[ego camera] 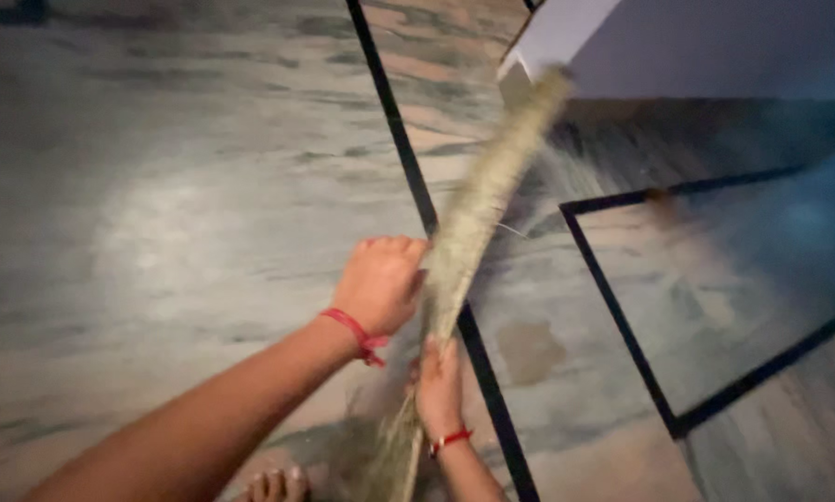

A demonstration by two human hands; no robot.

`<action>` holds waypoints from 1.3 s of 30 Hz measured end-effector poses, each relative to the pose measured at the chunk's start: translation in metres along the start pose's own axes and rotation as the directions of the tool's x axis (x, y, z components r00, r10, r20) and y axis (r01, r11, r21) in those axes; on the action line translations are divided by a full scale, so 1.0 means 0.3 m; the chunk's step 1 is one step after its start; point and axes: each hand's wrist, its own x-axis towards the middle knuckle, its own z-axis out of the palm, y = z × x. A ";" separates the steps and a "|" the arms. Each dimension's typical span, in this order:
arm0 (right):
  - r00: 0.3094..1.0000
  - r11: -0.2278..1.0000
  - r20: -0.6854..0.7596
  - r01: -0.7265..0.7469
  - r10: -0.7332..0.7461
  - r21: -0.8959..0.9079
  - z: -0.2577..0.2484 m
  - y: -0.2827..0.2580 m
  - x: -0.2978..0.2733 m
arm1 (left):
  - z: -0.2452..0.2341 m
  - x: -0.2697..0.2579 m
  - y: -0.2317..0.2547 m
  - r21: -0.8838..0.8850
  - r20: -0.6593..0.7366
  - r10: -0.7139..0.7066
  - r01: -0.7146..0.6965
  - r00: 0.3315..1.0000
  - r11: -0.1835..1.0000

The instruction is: The person sweeps the marble floor by hand using a grass broom, gathering debris into a pile.

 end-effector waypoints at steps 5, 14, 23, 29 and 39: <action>0.704 0.678 0.503 0.681 -0.502 -0.275 0.119 0.003 -0.170 | 0.038 -0.009 0.027 0.003 -0.159 0.138 -0.139 0.978 0.990; 0.697 0.384 0.677 0.573 0.237 -0.724 0.173 -0.065 -0.159 | 0.068 -0.087 -0.075 0.172 0.011 0.072 -0.073 0.997 0.982; 0.998 0.589 0.061 0.033 0.028 -0.808 -0.222 0.170 0.173 | 0.039 -0.216 -0.151 0.196 0.141 -0.161 0.132 0.977 0.972; 0.991 0.647 -0.041 0.052 -0.127 -0.760 -0.135 0.041 0.118 | 0.083 -0.293 -0.147 0.173 0.351 -0.348 0.305 0.869 0.936; 0.698 0.586 0.374 0.716 -0.611 -0.379 0.449 -0.286 -0.070 | 0.082 -0.254 -0.294 -0.485 0.034 -0.752 0.669 0.658 0.563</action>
